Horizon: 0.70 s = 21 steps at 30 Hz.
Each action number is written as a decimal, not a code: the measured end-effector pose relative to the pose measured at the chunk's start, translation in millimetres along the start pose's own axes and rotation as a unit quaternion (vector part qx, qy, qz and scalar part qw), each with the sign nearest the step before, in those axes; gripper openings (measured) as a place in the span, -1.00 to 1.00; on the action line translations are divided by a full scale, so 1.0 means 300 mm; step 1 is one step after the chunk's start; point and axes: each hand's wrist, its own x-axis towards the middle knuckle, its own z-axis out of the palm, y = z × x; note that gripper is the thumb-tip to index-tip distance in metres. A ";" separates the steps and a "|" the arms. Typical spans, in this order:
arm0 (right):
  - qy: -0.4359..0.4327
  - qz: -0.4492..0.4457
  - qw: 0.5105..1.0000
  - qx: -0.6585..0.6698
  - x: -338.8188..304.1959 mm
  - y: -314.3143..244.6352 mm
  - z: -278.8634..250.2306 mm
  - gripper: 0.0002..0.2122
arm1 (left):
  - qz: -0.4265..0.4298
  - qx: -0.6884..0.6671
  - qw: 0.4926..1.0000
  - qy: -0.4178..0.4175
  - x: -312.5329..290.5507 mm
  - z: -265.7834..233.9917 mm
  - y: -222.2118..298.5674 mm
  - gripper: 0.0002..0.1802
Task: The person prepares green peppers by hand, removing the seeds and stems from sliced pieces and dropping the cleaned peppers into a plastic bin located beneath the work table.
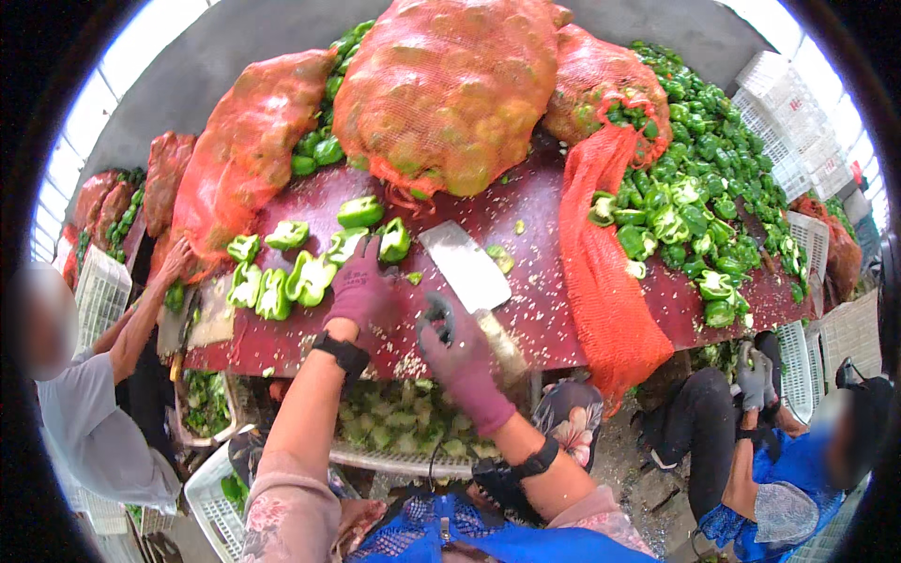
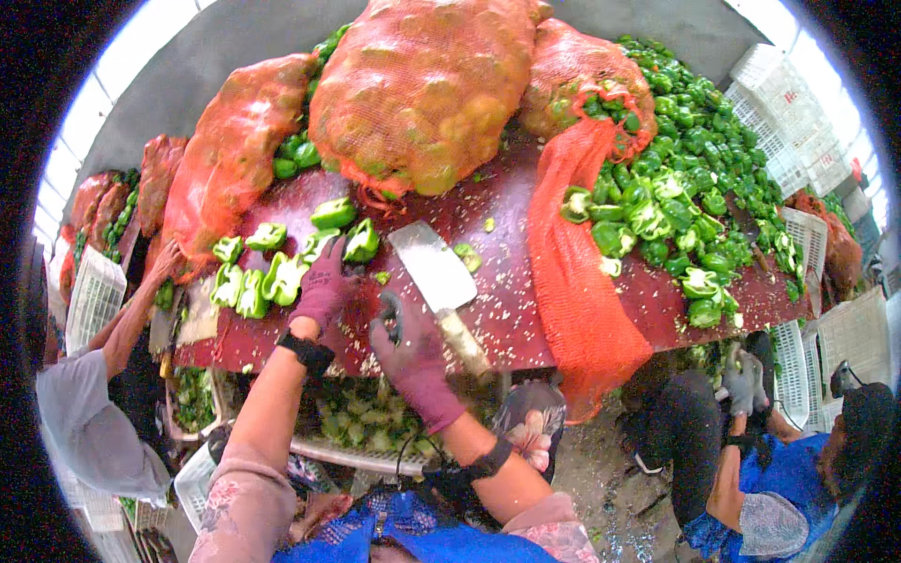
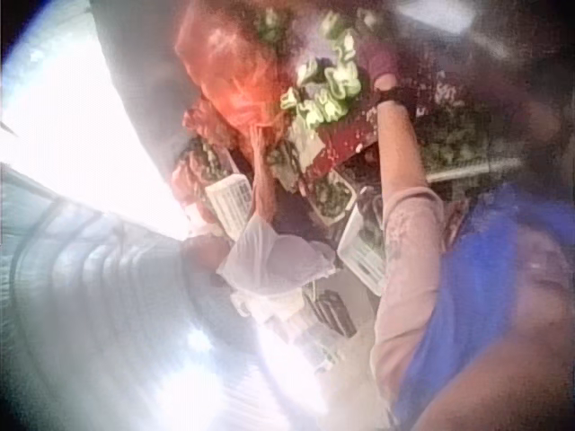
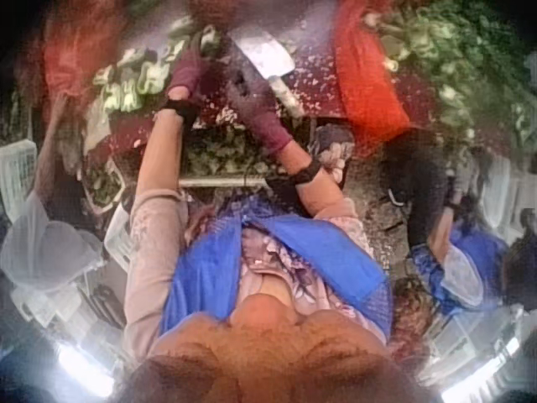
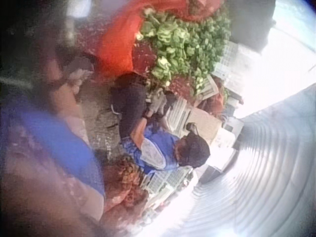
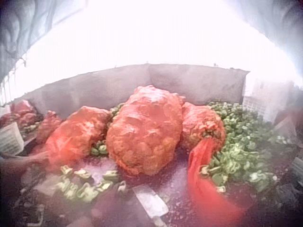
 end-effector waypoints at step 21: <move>-0.069 0.073 0.986 -0.135 -0.032 0.171 0.071 -0.46 | -0.023 -0.254 0.963 -0.089 -0.188 -0.030 0.002 -0.41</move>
